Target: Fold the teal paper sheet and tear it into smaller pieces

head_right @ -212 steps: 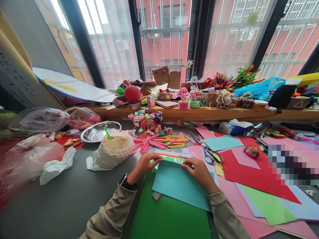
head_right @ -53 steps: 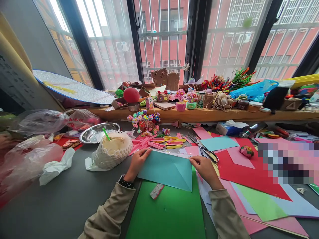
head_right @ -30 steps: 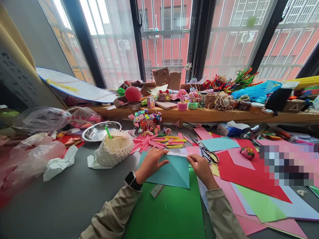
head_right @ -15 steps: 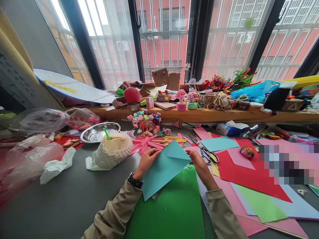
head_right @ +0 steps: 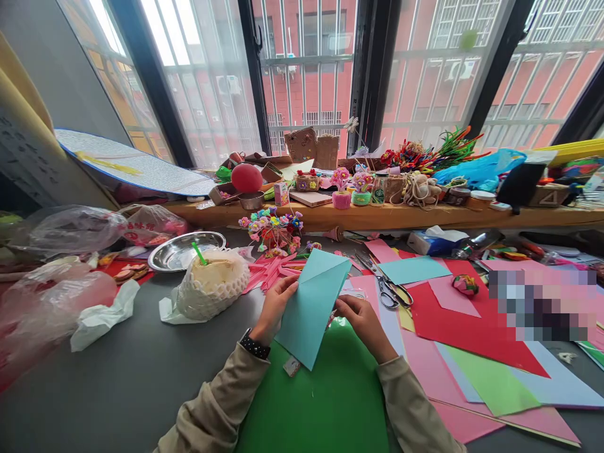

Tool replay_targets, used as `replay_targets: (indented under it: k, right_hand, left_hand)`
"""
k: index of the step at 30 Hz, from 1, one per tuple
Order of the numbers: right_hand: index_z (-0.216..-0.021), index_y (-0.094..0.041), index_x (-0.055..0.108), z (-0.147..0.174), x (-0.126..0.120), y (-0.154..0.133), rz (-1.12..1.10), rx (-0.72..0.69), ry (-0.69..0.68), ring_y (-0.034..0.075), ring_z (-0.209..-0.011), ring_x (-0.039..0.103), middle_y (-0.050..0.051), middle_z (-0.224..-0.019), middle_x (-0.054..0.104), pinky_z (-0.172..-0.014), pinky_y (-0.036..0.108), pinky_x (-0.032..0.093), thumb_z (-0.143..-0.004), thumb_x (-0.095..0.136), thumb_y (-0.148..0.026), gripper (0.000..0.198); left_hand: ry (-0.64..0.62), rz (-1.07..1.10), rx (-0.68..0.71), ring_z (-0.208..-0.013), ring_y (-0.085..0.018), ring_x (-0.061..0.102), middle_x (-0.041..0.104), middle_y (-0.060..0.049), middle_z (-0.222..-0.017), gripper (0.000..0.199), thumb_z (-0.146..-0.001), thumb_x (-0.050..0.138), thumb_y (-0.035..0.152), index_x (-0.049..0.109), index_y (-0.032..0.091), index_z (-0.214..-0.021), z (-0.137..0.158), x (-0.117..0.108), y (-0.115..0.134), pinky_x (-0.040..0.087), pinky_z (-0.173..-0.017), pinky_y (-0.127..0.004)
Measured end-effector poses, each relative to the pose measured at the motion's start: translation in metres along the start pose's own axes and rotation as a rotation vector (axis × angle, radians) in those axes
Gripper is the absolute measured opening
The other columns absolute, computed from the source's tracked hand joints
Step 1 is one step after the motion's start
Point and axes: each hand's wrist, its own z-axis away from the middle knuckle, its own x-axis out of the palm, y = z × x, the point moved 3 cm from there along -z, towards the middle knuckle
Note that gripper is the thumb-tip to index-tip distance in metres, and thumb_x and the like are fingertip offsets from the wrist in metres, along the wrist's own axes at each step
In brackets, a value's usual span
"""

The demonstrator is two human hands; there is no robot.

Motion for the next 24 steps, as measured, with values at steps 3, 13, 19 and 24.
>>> replay_targets:
  k: [3,13,19,24]
  right_hand:
    - [-0.08,-0.016,0.062,-0.001,-0.003,0.004,-0.053,0.03,0.023,0.017,-0.069,0.056,0.004,-0.072,0.062,-0.066,0.03,0.045,-0.074,0.049,-0.041,0.029]
    - [-0.07,-0.016,0.056,0.002,0.001,0.004,-0.199,0.035,0.037,0.013,-0.067,0.051,-0.001,-0.068,0.053,-0.067,0.027,0.042,-0.076,0.049,-0.036,0.022]
    - [-0.068,-0.017,0.053,0.005,0.002,0.005,-0.237,0.051,0.049,0.013,-0.066,0.05,-0.001,-0.065,0.051,-0.066,0.026,0.041,-0.075,0.05,-0.037,0.021]
    - [-0.064,-0.019,0.049,0.006,-0.008,-0.002,-0.208,0.002,0.154,0.011,-0.06,0.045,-0.003,-0.06,0.044,-0.06,0.023,0.04,-0.073,0.052,-0.037,0.021]
  left_hand:
    - [-0.044,0.012,-0.024,-0.094,-0.02,0.054,0.059,-0.009,-0.103,0.032,-0.069,0.054,0.027,0.057,0.013,-0.097,0.002,0.003,-0.001,0.042,-0.079,-0.03]
    - [-0.622,0.089,-0.121,-0.1,-0.023,0.051,0.053,-0.008,-0.113,0.049,-0.075,0.045,0.048,0.045,0.022,-0.117,0.029,0.037,0.005,0.043,-0.079,-0.036]
    - [-0.741,0.195,-0.135,-0.095,-0.023,0.053,0.058,-0.01,-0.101,0.046,-0.079,0.036,0.05,0.05,0.02,-0.112,0.046,0.042,0.014,0.043,-0.078,-0.037]
    - [-0.539,0.003,-0.146,-0.076,-0.021,0.059,0.063,-0.008,-0.073,0.042,-0.078,0.033,0.042,0.062,0.014,-0.091,0.041,0.029,0.02,0.046,-0.067,-0.032]
